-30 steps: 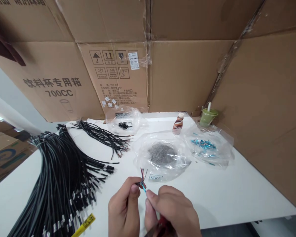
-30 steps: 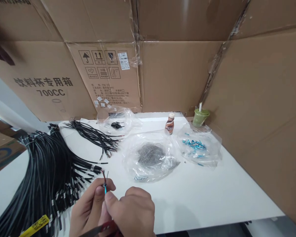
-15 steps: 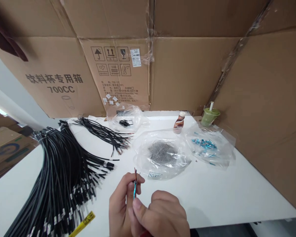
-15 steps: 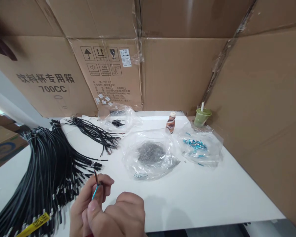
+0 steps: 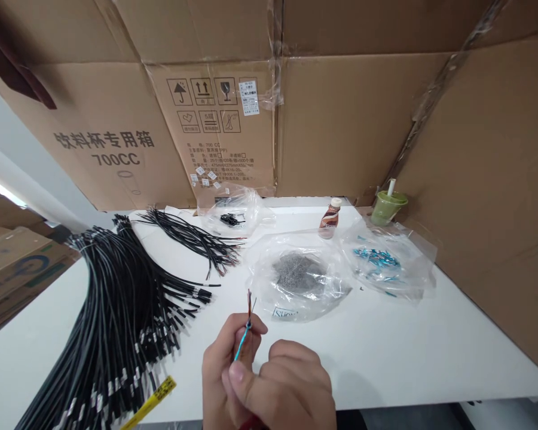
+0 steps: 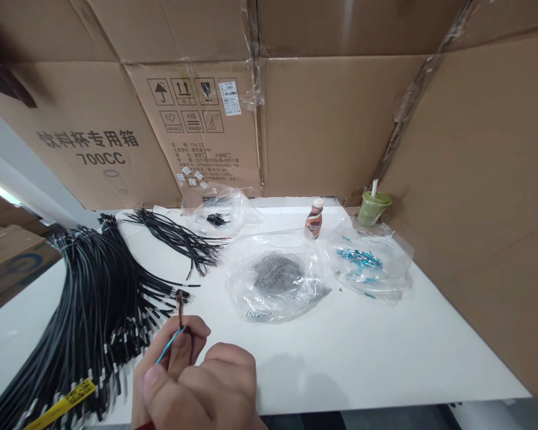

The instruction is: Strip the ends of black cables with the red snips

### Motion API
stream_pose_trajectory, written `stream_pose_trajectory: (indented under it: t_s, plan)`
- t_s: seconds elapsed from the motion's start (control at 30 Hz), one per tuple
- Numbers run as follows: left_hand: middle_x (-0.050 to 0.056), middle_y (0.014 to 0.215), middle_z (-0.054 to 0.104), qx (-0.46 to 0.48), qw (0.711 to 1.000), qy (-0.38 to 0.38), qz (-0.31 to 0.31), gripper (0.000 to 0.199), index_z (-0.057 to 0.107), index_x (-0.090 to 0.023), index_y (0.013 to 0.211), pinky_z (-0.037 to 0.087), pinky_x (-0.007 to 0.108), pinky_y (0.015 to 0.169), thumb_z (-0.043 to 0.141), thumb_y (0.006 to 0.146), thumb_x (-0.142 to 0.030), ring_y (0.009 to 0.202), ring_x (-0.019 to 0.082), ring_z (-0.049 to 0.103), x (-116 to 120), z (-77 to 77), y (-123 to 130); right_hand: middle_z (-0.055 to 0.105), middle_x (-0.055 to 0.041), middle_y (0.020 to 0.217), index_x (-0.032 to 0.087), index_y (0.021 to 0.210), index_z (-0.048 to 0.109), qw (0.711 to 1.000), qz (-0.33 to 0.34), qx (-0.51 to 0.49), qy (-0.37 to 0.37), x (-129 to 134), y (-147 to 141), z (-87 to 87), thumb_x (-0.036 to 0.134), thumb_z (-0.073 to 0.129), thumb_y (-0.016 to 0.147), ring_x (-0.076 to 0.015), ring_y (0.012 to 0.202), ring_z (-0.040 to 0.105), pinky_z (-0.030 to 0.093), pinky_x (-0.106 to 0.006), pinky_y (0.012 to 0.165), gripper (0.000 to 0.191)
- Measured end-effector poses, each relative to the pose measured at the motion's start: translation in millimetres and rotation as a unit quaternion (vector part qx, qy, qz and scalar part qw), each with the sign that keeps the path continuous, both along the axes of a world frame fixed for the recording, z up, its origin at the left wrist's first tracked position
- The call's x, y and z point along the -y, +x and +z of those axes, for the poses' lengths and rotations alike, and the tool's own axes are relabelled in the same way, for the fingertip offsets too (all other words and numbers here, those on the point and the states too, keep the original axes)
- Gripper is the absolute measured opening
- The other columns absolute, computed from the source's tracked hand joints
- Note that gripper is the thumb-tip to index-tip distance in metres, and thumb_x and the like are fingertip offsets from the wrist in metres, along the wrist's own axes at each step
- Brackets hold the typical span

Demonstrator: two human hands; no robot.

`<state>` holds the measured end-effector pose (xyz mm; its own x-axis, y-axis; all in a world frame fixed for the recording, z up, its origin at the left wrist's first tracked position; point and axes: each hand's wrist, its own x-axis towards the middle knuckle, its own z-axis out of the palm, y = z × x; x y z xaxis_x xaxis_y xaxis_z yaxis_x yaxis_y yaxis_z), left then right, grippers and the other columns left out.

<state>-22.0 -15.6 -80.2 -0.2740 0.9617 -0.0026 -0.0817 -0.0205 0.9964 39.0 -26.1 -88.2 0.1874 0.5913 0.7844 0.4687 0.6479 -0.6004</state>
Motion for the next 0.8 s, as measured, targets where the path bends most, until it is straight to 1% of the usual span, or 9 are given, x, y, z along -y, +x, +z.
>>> stream_pose_trajectory:
  t_s: [0.03, 0.1, 0.2, 0.3, 0.4, 0.5, 0.6, 0.7, 0.8]
  plan:
    - [-0.003, 0.055, 0.04, -0.02, 1.0, 0.006, -0.018, 0.045, 0.058, -0.019, 0.068, 0.026, 0.021, 0.046, 0.059, 0.077, -0.062, 0.05, 0.01, 0.032, -1, -1.4, -2, 0.054, 0.0071, 0.047, 0.028, 0.103, 0.061, 1.0, 0.009, -0.008, -0.001, -3, 5, 5.9, 0.015, 0.053, 0.086, -0.0093, 0.039, 0.042, 0.039, -0.027, 0.049, 0.023]
    - [-0.002, 0.051, 0.042, -0.072, 0.995, 0.025, -0.065, 0.042, 0.057, -0.019, 0.063, 0.027, 0.022, 0.043, 0.058, 0.078, -0.058, 0.047, 0.011, 0.033, -2, -2.9, -6, 0.061, 0.0062, 0.051, 0.025, 0.094, 0.061, 0.999, 0.051, 0.009, 0.008, -11, 20, 20.0, 0.018, 0.048, 0.088, -0.0082, 0.038, 0.044, 0.038, -0.025, 0.048, 0.016]
    - [0.001, 0.05, 0.051, -0.126, 0.985, 0.059, -0.104, 0.03, 0.055, -0.02, 0.053, 0.037, 0.024, 0.049, 0.063, 0.076, -0.038, 0.049, 0.015, 0.044, -4, -2.9, -13, 0.071, 0.0023, 0.066, 0.02, 0.092, 0.063, 0.985, 0.119, 0.126, -0.006, -26, 52, 43.0, 0.013, 0.047, 0.085, -0.0088, 0.046, 0.054, 0.04, -0.025, 0.049, 0.019]
    - [0.001, 0.053, 0.056, -0.191, 0.97, 0.1, -0.115, 0.029, 0.055, -0.02, 0.05, 0.041, 0.024, 0.055, 0.057, 0.078, -0.026, 0.051, 0.015, 0.048, -4, -4.7, -21, 0.07, 0.002, 0.066, 0.018, 0.087, 0.066, 0.954, 0.169, 0.239, -0.059, -39, 79, 64.4, 0.009, 0.046, 0.082, -0.0102, 0.047, 0.052, 0.037, -0.026, 0.05, 0.023]
    - [0.002, 0.058, 0.056, -0.227, 0.961, 0.083, -0.134, 0.034, 0.058, -0.02, 0.056, 0.038, 0.023, 0.053, 0.05, 0.086, -0.035, 0.054, 0.014, 0.046, -3, -7.6, -26, 0.067, 0.0044, 0.062, 0.019, 0.081, 0.068, 0.915, 0.267, 0.274, -0.128, -53, 93, 84.8, 0.006, 0.048, 0.078, -0.0082, 0.048, 0.048, 0.035, -0.023, 0.051, 0.024]
    - [0.0, 0.055, 0.045, -0.198, 0.961, 0.026, -0.19, 0.045, 0.058, -0.019, 0.061, 0.032, 0.023, 0.052, 0.043, 0.09, -0.05, 0.053, 0.013, 0.04, -2, -5.9, -29, 0.06, 0.005, 0.058, 0.018, 0.074, 0.068, 0.867, 0.36, 0.262, -0.223, -67, 98, 103.0, 0.005, 0.054, 0.078, -0.0069, 0.05, 0.046, 0.033, -0.018, 0.048, 0.019]
    - [-0.002, 0.053, 0.036, -0.131, 0.957, -0.007, -0.259, 0.052, 0.054, -0.018, 0.06, 0.024, 0.024, 0.049, 0.042, 0.089, -0.059, 0.05, 0.011, 0.033, -1, -0.2, -29, 0.056, 0.0035, 0.061, 0.015, 0.073, 0.068, 0.814, 0.44, 0.217, -0.31, -80, 98, 113.5, 0.012, 0.06, 0.081, -0.0073, 0.054, 0.045, 0.034, -0.018, 0.048, 0.011]
    - [-0.005, 0.052, 0.027, -0.028, 0.956, -0.051, -0.288, 0.053, 0.048, -0.017, 0.057, 0.013, 0.025, 0.047, 0.046, 0.086, -0.061, 0.048, 0.008, 0.02, -1, 5.1, -28, 0.052, 0.0056, 0.059, 0.015, 0.072, 0.068, 0.761, 0.508, 0.141, -0.378, -91, 95, 112.5, 0.017, 0.063, 0.081, -0.006, 0.053, 0.042, 0.033, -0.018, 0.048, 0.01]
    - [-0.007, 0.048, 0.022, 0.083, 0.945, -0.092, -0.303, 0.054, 0.043, -0.017, 0.053, 0.008, 0.024, 0.045, 0.052, 0.084, -0.06, 0.046, 0.007, 0.013, 0, 8.8, -26, 0.053, 0.007, 0.057, 0.016, 0.073, 0.069, 0.721, 0.553, 0.083, -0.408, -99, 90, 103.6, 0.018, 0.066, 0.079, -0.0053, 0.054, 0.043, 0.033, -0.018, 0.051, 0.007]
